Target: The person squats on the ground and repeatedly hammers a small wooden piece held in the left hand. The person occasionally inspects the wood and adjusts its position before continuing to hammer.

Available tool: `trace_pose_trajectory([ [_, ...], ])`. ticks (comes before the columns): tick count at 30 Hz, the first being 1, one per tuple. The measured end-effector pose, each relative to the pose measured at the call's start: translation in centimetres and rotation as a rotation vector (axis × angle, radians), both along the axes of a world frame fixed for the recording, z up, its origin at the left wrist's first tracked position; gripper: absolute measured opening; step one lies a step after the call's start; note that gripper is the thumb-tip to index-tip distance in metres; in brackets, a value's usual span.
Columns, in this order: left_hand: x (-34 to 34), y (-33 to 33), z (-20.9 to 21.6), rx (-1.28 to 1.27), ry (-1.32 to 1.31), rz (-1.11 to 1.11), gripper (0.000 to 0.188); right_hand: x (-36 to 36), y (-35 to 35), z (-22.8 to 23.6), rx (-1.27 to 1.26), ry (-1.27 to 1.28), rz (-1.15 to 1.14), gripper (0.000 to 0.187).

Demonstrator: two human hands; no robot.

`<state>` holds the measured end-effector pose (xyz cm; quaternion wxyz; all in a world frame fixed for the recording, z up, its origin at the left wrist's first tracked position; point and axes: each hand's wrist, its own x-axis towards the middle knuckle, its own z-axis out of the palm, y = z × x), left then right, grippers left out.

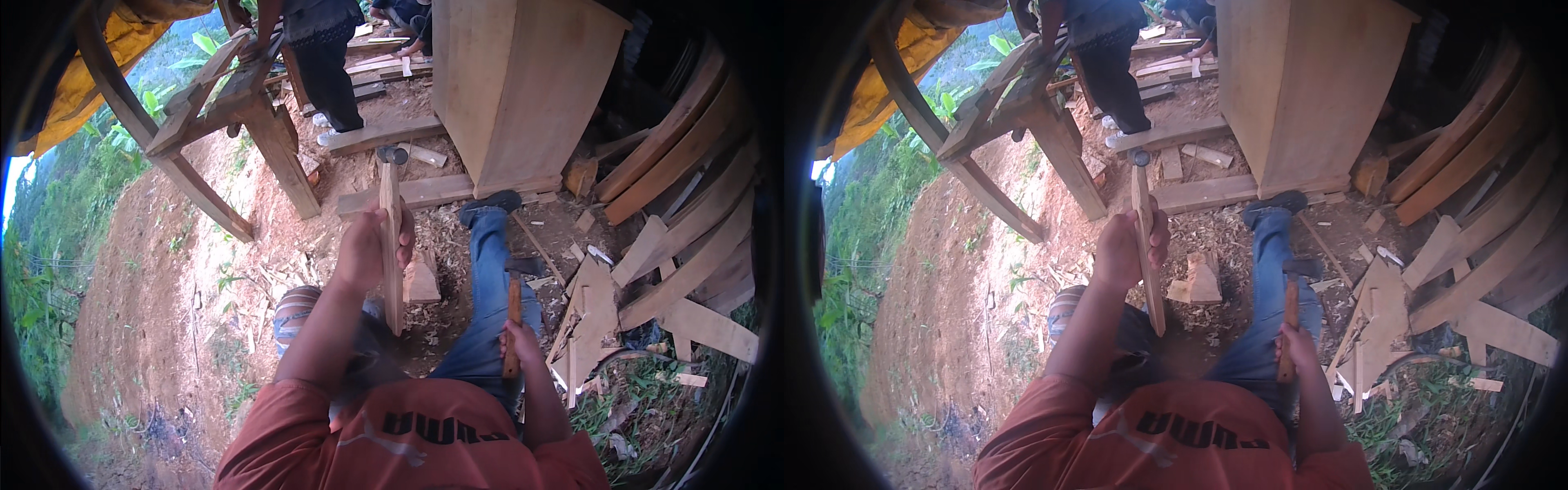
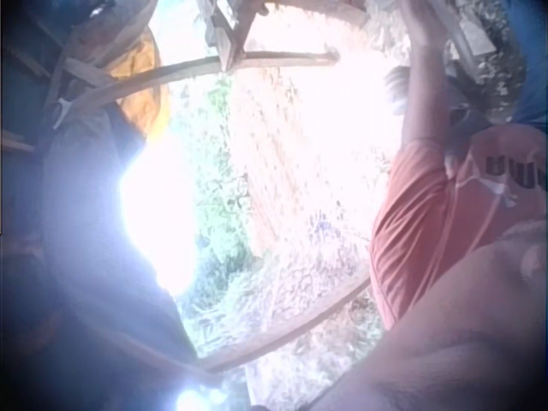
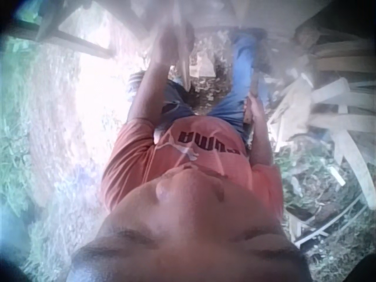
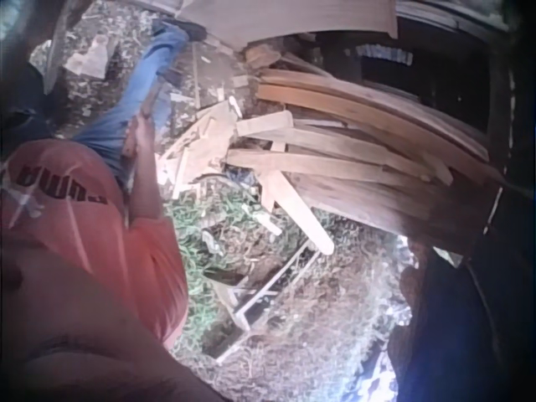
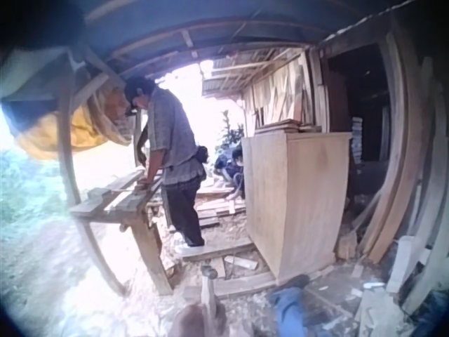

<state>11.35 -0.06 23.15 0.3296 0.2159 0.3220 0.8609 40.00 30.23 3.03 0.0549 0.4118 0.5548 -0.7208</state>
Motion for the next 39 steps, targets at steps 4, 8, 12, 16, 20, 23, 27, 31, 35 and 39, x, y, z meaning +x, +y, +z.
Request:
trace_pose_trajectory([
  [4, -0.3, -1.2, -0.4, 0.215, -0.106, -0.195, 0.034, -0.3, -0.2, -0.3, -0.006, -0.004, 0.019, 0.027],
  [8, -0.5, -1.8, -0.5, 0.313, -0.104, -0.278, 0.036, -0.5, 0.0, -0.8, -0.012, 0.024, 0.05, 0.026],
  [12, -0.5, -2.5, -0.8, 0.244, 0.004, -0.261, 0.04, -0.9, -0.4, -0.6, 0.02, 0.018, 0.055, 0.026],
  [16, -0.2, -3.0, -0.4, 0.212, 0.066, -0.269, 0.042, -0.9, -0.6, -0.6, 0.034, 0.013, 0.057, 0.026],
  [20, -0.1, -3.0, -0.5, 0.144, 0.094, -0.24, 0.041, -0.9, -0.8, -0.5, 0.029, 0.015, 0.048, 0.026],
  [23, -0.2, -3.0, -1.1, 0.139, 0.107, -0.221, 0.039, -0.8, -0.7, -0.8, 0.03, 0.029, 0.049, 0.027],
  [27, 0.0, -3.0, -0.9, 0.104, 0.142, -0.209, 0.04, -0.9, -0.9, -0.6, 0.065, -0.018, 0.052, 0.026],
  [31, 0.2, -3.1, -0.8, 0.035, 0.158, -0.185, 0.042, -3.3, -2.3, 1.0, 0.172, -0.179, 0.169, 0.027],
  [35, 0.5, -2.9, -0.4, -0.081, 0.174, -0.131, 0.045, -7.2, -3.8, -1.4, 0.086, -0.188, 0.36, 0.032],
  [39, 1.3, -2.1, 0.8, -0.379, 0.175, 0.046, 0.038, -11.5, -5.7, -7.1, 0.024, -0.275, 0.603, 0.031],
])
